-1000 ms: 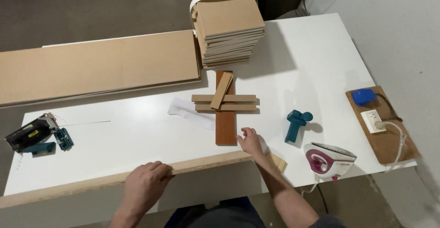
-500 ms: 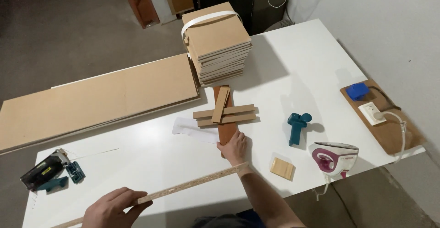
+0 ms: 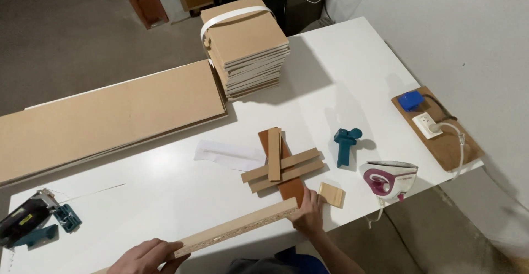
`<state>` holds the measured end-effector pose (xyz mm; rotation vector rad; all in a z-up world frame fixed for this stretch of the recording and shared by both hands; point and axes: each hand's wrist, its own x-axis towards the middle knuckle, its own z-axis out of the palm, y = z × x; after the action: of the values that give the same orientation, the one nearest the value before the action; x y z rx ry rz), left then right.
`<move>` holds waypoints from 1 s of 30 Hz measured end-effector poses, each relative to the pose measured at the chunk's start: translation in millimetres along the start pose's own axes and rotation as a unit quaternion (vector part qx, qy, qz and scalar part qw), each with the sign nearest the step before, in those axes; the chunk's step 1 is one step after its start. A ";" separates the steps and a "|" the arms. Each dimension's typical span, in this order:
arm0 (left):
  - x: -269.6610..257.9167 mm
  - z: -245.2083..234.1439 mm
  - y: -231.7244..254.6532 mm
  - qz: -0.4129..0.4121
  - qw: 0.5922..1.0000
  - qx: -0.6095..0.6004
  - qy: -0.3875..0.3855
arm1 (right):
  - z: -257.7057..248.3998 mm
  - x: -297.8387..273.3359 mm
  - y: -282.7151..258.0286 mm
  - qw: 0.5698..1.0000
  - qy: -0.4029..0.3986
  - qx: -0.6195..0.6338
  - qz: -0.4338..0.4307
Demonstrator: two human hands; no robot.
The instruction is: Sanding the edges of wooden boards using a power sander and manual sanding block, then organizing the boards on a workbench.
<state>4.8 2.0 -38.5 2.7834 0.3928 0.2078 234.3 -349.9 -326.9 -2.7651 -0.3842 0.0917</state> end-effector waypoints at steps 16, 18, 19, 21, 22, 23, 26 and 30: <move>10.2 48.7 -4.9 0.099 0.992 -0.031 0.068 | -50.6 -17.7 -29.1 0.989 -0.061 0.078 0.109; 9.7 43.2 1.9 0.087 0.994 -0.032 0.064 | -24.9 -24.4 -12.4 0.991 -0.060 0.066 0.098; 8.0 41.2 6.1 0.080 0.994 -0.036 0.058 | -12.9 -29.8 -2.5 0.993 -0.057 0.052 0.091; 5.7 42.7 9.4 0.060 0.996 -0.022 0.054 | -0.1 -31.4 -1.3 0.993 -0.055 0.069 0.076; 5.3 42.9 11.0 0.044 0.998 -0.008 0.050 | 6.1 -31.9 -1.1 0.993 -0.050 0.087 0.063; 6.4 46.2 9.7 0.043 0.998 -0.006 0.053 | 1.6 -29.5 -13.4 0.993 -0.049 0.088 0.060; 7.0 52.4 5.0 0.068 0.994 -0.005 0.084 | 2.1 -20.4 -44.5 0.992 -0.010 0.122 -0.021; 11.8 42.1 14.4 0.052 0.997 0.008 0.048 | 12.4 -1.5 -62.6 0.994 0.049 0.076 -0.066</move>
<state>27.4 -20.0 -71.9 2.8199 0.2729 0.3655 215.7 -289.7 -316.8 -2.5749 -0.5104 -0.0452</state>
